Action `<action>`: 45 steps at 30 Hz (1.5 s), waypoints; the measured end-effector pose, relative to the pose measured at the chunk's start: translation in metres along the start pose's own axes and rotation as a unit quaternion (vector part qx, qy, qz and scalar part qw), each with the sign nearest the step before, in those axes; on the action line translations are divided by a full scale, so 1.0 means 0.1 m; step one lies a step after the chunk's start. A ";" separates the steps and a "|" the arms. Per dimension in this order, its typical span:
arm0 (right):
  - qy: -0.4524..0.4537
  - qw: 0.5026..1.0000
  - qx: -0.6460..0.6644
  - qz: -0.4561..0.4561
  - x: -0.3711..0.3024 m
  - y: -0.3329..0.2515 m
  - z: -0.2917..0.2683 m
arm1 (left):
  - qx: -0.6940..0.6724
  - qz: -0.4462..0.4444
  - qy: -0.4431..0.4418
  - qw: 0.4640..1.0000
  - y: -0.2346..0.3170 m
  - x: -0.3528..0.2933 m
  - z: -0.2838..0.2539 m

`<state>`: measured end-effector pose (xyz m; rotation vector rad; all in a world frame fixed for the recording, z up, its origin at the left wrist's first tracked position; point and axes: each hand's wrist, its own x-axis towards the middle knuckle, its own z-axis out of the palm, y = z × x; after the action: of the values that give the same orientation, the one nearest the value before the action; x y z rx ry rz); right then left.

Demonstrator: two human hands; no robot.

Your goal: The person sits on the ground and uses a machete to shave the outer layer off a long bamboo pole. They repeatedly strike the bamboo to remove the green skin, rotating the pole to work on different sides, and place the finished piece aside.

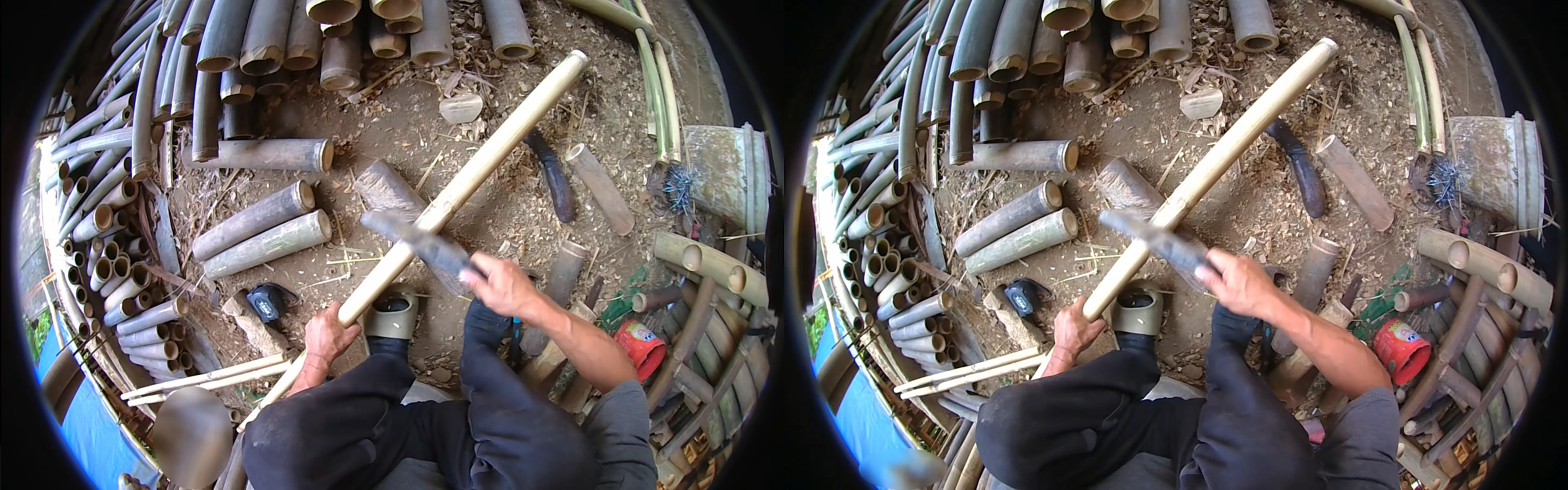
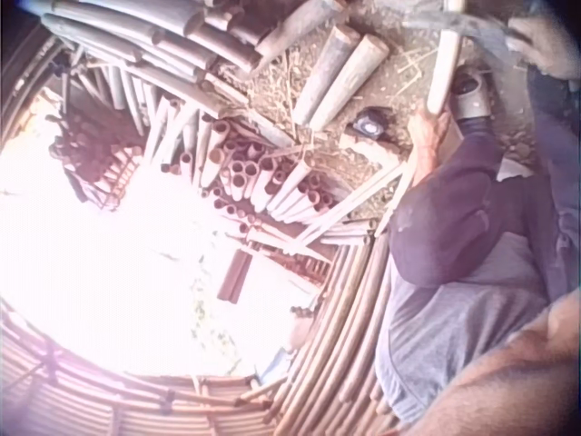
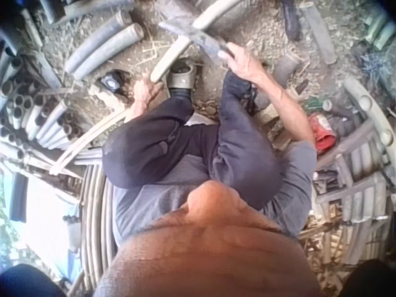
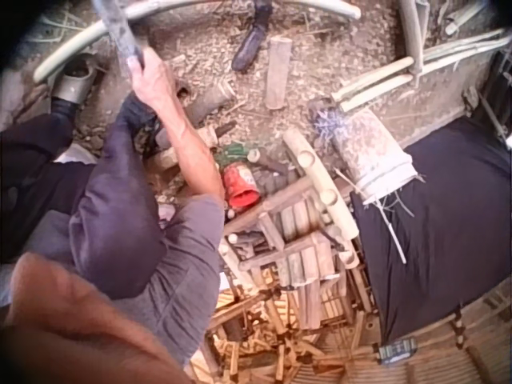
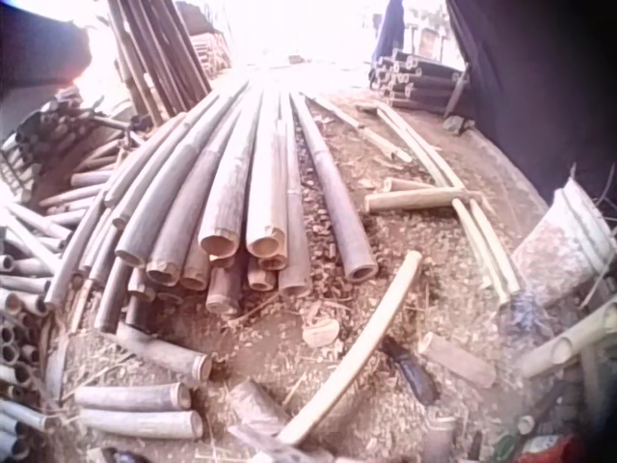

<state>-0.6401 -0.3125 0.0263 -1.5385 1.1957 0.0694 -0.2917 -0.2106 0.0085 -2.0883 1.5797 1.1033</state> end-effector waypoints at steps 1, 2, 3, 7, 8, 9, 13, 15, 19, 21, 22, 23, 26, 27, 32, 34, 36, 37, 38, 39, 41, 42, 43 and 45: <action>0.033 0.995 0.089 0.041 0.00 0.02 0.04 | 0.000 0.001 -0.002 1.000 0.02 0.01 -0.02; 0.062 0.979 0.176 0.080 0.02 -0.04 0.04 | 0.000 -0.001 -0.004 1.000 0.01 0.00 -0.02; 0.162 0.952 0.217 0.141 0.11 -0.08 -0.09 | 0.000 -0.002 -0.002 1.000 0.02 0.00 -0.03; 0.221 0.960 0.156 0.075 0.13 0.14 -0.02 | 0.006 -0.001 -0.005 1.000 0.03 -0.01 -0.03; 0.169 0.983 0.074 0.022 0.07 0.24 0.10 | 0.006 0.004 -0.003 1.000 0.04 0.01 -0.03; 0.138 0.985 0.079 0.061 0.09 0.15 -0.01 | 0.003 -0.002 0.000 1.000 -0.02 -0.01 0.01; 0.313 0.891 0.306 0.122 0.22 0.17 -0.29 | 0.003 -0.001 -0.011 1.000 -0.04 0.01 0.02; 0.142 0.973 0.153 0.096 0.05 0.02 -0.11 | 0.003 -0.005 -0.007 1.000 -0.01 0.00 0.00; 0.088 0.987 0.112 0.079 0.04 0.07 0.03 | -0.007 0.009 -0.010 1.000 -0.05 0.03 0.00; 0.235 0.924 0.263 0.146 0.19 0.02 -0.24 | -0.020 0.018 -0.032 0.999 -0.09 0.02 -0.03; 0.216 0.929 0.261 0.153 0.17 0.01 -0.20 | -0.032 0.020 -0.049 0.998 -0.13 0.01 -0.05; 0.205 0.932 0.256 0.154 0.16 0.00 -0.21 | -0.045 0.031 -0.060 0.997 -0.11 0.06 -0.09; -0.033 0.999 -0.022 0.028 -0.02 0.04 -0.03 | -0.103 0.035 -0.104 0.989 -0.11 0.14 -0.15; -0.009 1.000 -0.009 0.017 -0.04 0.04 0.00 | -0.114 0.037 -0.112 0.986 -0.12 0.15 -0.16; 0.298 0.897 0.299 0.130 0.22 0.18 -0.23 | -0.143 0.035 -0.130 0.981 -0.18 0.16 -0.13; 0.109 0.990 0.058 0.068 0.05 0.10 -0.08 | -0.130 0.046 -0.133 0.981 -0.17 0.20 -0.16; -0.004 0.999 -0.052 -0.002 -0.02 0.05 -0.03 | -0.125 0.035 -0.135 0.982 -0.08 0.16 -0.24; 0.059 0.993 0.065 0.075 0.01 0.04 -0.06 | -0.118 0.036 -0.132 0.983 -0.10 0.18 -0.22; 0.118 0.966 0.177 0.149 0.09 0.04 -0.14 | -0.115 0.033 -0.127 0.985 -0.12 0.17 -0.19; 0.229 0.931 0.248 0.140 0.16 0.05 -0.26 | -0.126 0.036 -0.120 0.984 -0.13 0.13 -0.16; 0.165 0.956 0.192 0.152 0.09 -0.01 -0.20 | -0.145 0.049 -0.101 0.983 -0.12 0.14 -0.16; 0.138 0.964 0.164 0.158 0.04 -0.03 -0.17 | -0.137 0.054 -0.090 0.985 -0.09 0.16 -0.17; 0.053 0.996 0.047 0.056 -0.03 0.05 -0.08 | -0.128 0.060 -0.080 0.987 -0.07 0.15 -0.16; 0.070 0.996 0.028 0.037 -0.03 0.04 -0.04 | -0.116 0.057 -0.076 0.989 -0.10 0.13 -0.15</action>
<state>-0.6465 -0.3130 0.0272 -1.4695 1.3535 -0.0237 -0.2754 -0.2258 0.0071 -2.0169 1.5785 1.5128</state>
